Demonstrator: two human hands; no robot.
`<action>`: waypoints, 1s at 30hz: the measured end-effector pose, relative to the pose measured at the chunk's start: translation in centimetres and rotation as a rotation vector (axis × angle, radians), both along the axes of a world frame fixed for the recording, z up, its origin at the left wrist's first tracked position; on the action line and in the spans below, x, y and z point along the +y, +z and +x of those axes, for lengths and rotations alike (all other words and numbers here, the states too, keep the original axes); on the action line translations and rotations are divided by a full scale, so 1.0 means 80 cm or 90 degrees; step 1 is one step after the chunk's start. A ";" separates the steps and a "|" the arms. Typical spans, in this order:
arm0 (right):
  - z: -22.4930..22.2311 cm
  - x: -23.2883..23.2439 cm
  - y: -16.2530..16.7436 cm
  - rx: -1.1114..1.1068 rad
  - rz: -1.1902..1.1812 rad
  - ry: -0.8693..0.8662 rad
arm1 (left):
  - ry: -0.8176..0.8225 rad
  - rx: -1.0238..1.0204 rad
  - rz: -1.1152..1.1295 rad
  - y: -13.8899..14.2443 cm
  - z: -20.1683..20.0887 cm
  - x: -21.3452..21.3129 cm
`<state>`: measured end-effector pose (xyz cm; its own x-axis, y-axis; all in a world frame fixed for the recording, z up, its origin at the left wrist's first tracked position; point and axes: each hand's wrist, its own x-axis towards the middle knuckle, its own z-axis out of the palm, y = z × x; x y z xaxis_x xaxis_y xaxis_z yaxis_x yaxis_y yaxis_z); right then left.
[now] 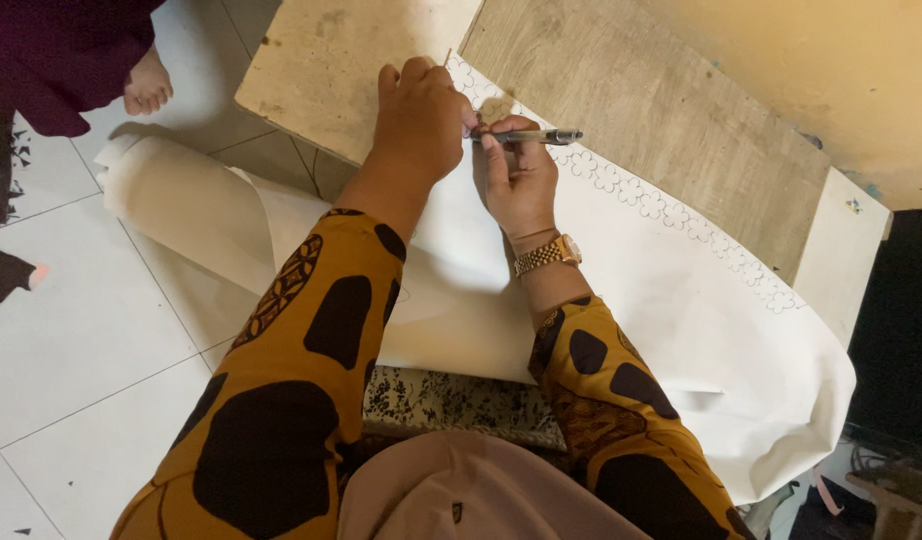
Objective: The person uses a pen to draw a repeating decorative pattern along the edge of a white fabric laid on a wooden board. They hold the fabric steady with one hand while drawing with the other, occasionally adjusting the fabric's position.
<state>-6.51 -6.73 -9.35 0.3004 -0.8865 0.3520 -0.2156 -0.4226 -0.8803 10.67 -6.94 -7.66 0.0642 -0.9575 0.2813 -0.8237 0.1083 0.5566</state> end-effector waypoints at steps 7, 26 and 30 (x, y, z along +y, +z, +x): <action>-0.001 -0.002 -0.004 -0.001 0.000 0.003 | -0.003 0.004 -0.020 -0.004 0.001 0.001; -0.005 -0.002 0.000 0.019 0.008 -0.025 | 0.005 -0.009 -0.028 -0.015 -0.003 0.000; -0.006 -0.004 -0.004 -0.003 0.004 -0.035 | 0.001 -0.004 -0.024 -0.014 -0.003 0.001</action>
<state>-6.99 -7.04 -9.66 0.2498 -0.9039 0.3473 -0.2335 -0.4043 -0.8843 10.41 -6.83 -8.81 0.0635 -0.9462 0.3174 -0.8273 0.1280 0.5470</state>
